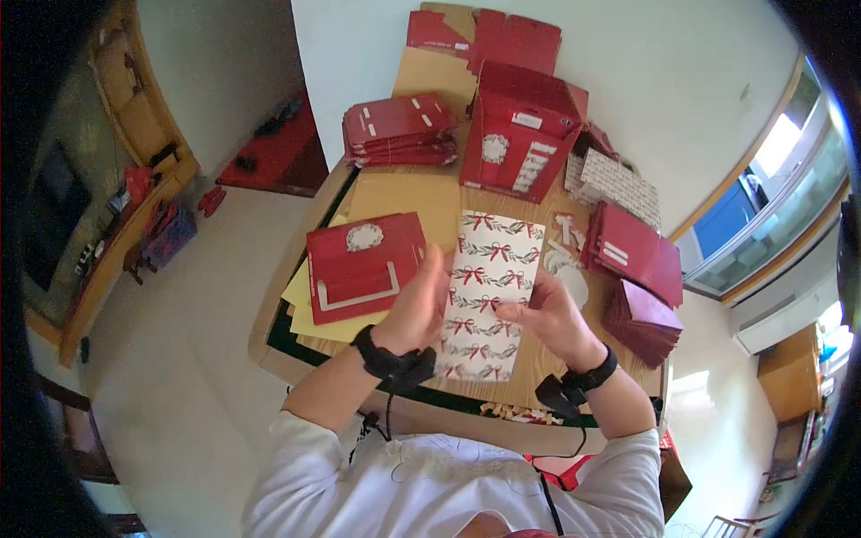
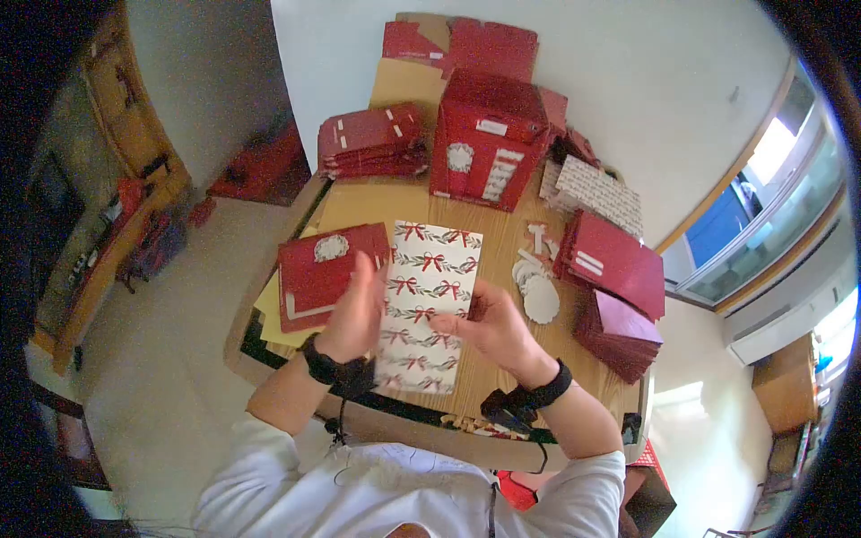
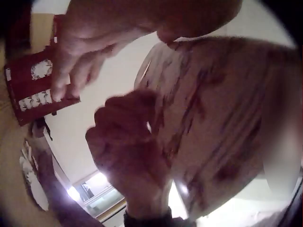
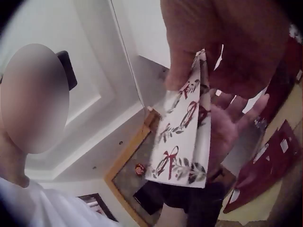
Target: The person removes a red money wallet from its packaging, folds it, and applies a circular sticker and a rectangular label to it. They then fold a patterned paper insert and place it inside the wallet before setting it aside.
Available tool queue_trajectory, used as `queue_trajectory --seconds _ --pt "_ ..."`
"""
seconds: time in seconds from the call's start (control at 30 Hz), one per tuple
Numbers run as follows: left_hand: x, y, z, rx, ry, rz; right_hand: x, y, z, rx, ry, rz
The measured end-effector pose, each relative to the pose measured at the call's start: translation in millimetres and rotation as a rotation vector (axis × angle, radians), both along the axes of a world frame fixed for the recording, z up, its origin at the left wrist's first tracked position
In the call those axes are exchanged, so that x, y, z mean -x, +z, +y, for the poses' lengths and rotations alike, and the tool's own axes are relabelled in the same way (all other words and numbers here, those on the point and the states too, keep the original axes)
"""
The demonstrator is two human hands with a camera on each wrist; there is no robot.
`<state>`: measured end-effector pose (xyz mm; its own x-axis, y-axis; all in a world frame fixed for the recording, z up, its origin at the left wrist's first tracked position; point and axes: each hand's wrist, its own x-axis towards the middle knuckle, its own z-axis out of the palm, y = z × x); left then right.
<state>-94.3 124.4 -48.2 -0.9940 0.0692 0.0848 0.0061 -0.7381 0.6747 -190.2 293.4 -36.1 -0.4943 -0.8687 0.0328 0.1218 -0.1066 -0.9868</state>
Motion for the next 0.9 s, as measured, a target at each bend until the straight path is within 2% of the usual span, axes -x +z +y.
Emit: queue_trajectory --seconds 0.03,0.13,0.23,0.27,0.37,0.47,0.6,0.7,0.73,0.8,0.87,0.9 --pt "-3 3 -2 -0.088 -0.006 0.077 2 -3 3 -0.039 -0.003 0.037" --pt "-8 -4 -9 0.584 0.045 -0.132 -3 -12 9 -0.150 0.076 0.079" --pt "-8 -18 -9 0.648 0.059 -0.124 -7 -22 12 -0.110 0.011 0.095" --pt "-7 -21 -8 0.641 0.072 -0.129 -3 -15 13 -0.224 -0.111 0.168" --pt "-8 -27 -6 0.759 0.010 -0.131 8 -20 18 -0.180 -0.165 0.222" --pt "-6 -27 0 0.722 0.141 -0.231 3 -14 17 -0.204 -0.188 0.221" --pt "-3 -23 1 0.745 0.081 -0.064 1 -16 16 -0.173 -0.247 0.226" --pt "-4 -30 3 0.838 -0.077 -0.193 9 -30 19 -0.098 -0.394 0.415" --pt "-4 -33 6 0.729 -0.157 -0.192 7 -25 20 -0.120 -0.432 0.375" --pt "-2 -37 2 0.918 -0.051 -0.080 9 -24 21 -0.146 -0.372 0.202" --pt "-3 -27 7 0.722 0.127 0.021 -2 -16 17 -0.160 -0.305 0.074" --pt "-3 -29 3 0.730 0.105 -0.035 -5 -21 20 -0.215 -0.211 0.055"
